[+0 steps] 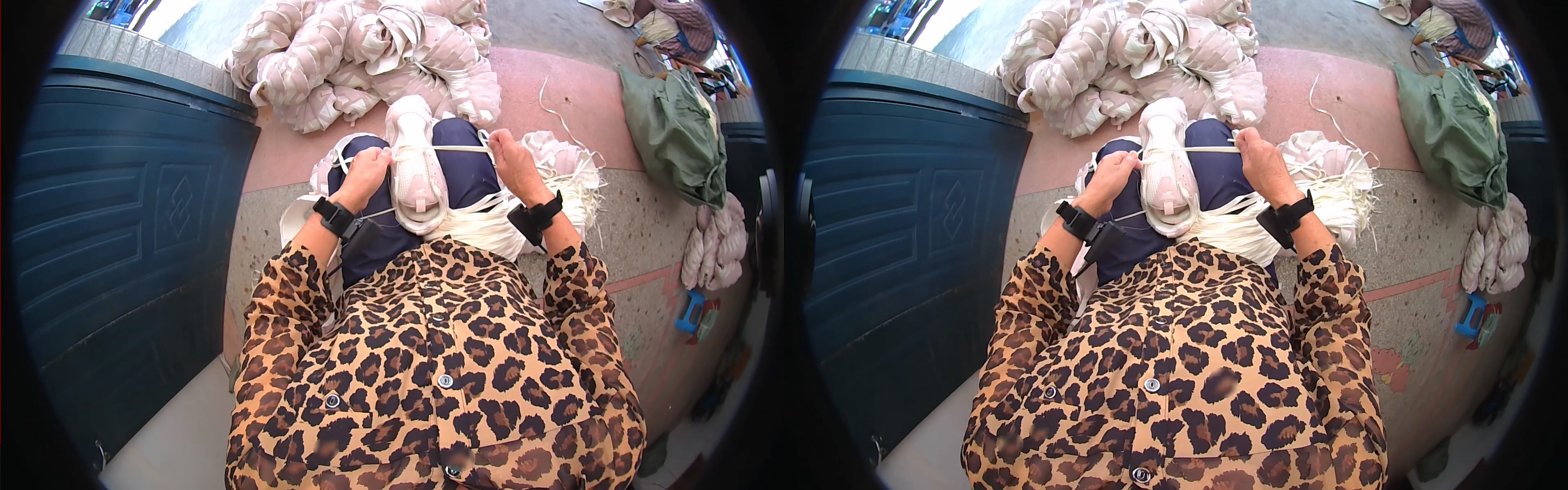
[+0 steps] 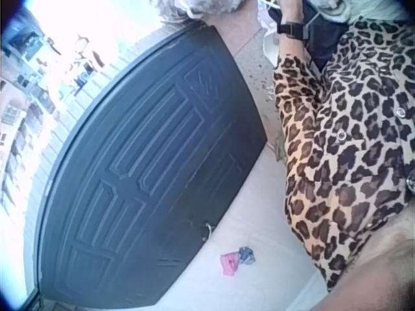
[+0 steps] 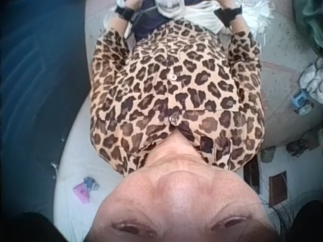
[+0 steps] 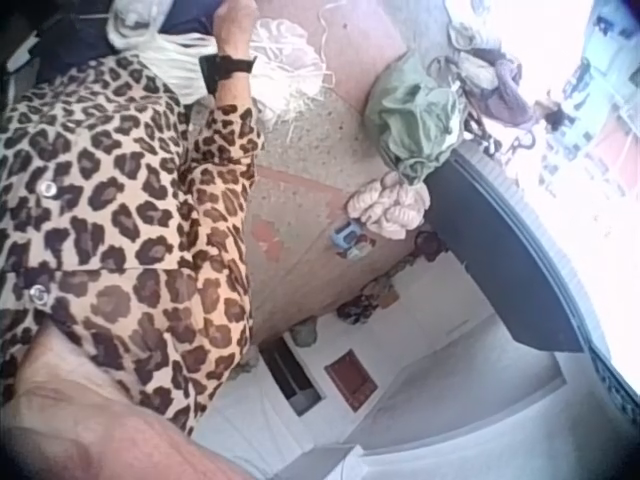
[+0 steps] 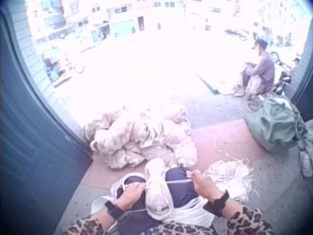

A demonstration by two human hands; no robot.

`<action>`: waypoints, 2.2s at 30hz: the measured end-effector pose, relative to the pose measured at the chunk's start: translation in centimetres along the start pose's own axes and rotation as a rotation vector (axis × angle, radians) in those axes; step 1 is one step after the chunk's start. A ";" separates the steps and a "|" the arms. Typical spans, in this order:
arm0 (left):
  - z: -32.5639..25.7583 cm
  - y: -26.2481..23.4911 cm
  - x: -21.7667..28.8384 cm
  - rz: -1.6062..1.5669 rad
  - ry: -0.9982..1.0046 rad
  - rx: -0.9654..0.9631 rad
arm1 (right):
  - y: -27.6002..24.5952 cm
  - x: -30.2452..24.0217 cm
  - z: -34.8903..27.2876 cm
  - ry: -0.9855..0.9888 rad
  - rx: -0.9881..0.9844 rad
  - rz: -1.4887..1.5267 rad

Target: Lacing a pair of white sneakers while sitting on the floor.

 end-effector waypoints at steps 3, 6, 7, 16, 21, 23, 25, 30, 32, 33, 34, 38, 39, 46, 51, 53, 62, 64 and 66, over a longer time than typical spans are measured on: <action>-1.2 0.4 -0.3 -0.102 -0.118 -0.119 | -0.4 -0.6 0.5 -0.003 0.024 0.060; -1.5 -1.4 5.5 0.331 0.603 0.142 | -1.4 -3.0 0.5 -0.227 0.210 0.044; -1.2 -1.9 5.0 0.229 0.544 0.161 | -1.0 -3.3 0.4 -0.228 0.208 0.043; -2.0 -1.0 1.3 0.111 0.160 0.077 | 7.0 -5.2 -0.3 -0.305 -0.076 -0.127; -2.1 -1.5 3.7 0.449 0.444 0.272 | 8.2 -4.8 1.1 -0.217 -0.124 -0.242; -1.7 -1.0 3.8 0.493 0.469 0.252 | 8.5 -4.5 1.3 -0.181 -0.152 -0.269; -1.3 -0.3 3.8 0.624 0.499 0.224 | 8.6 -4.6 1.4 -0.172 -0.171 -0.272; -1.5 -0.3 4.6 0.667 0.599 0.221 | 8.7 -6.9 1.0 -0.394 -0.195 -0.474; -1.5 -0.3 5.3 0.711 0.636 0.234 | 9.0 -8.0 0.7 -0.514 -0.171 -0.576; -1.5 0.3 5.9 0.819 0.685 0.218 | 9.7 -8.3 0.6 -0.553 -0.192 -0.614; -1.6 1.0 6.4 0.928 0.733 0.202 | 10.2 -8.5 0.4 -0.591 -0.212 -0.652; -1.3 1.5 6.6 0.956 0.706 0.164 | 8.4 -8.0 0.9 -0.510 -0.100 -0.470; -1.4 0.7 6.5 0.923 0.642 0.248 | 7.3 -8.2 0.9 -0.481 0.033 -0.448; -4.2 0.8 7.1 0.999 0.526 0.320 | 8.0 -8.8 -0.5 -0.357 -0.123 -0.648; -2.9 1.0 4.5 0.954 0.432 0.251 | 9.5 -6.7 -0.1 -0.301 -0.332 -0.582; -2.2 1.1 3.6 0.912 0.424 0.239 | 9.6 -6.5 0.0 -0.323 -0.327 -0.537; -1.8 1.5 3.0 0.614 0.471 0.043 | 8.9 -6.2 -0.4 -0.393 -0.262 -0.323; -2.3 0.7 3.7 0.463 0.554 0.126 | 8.8 -6.6 -0.6 -0.422 -0.240 -0.313; -2.8 0.6 5.3 0.526 0.560 0.168 | 8.2 -6.0 -0.4 -0.399 -0.177 -0.204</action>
Point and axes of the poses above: each hand's wrist, its own z-axis towards the middle knuckle, its own y-axis out of the palm, x = y × z, the point moved 9 cm from there along z, towards the middle knuckle, and after that the axes turned 4 degrees about x, right-handed, at the moved point
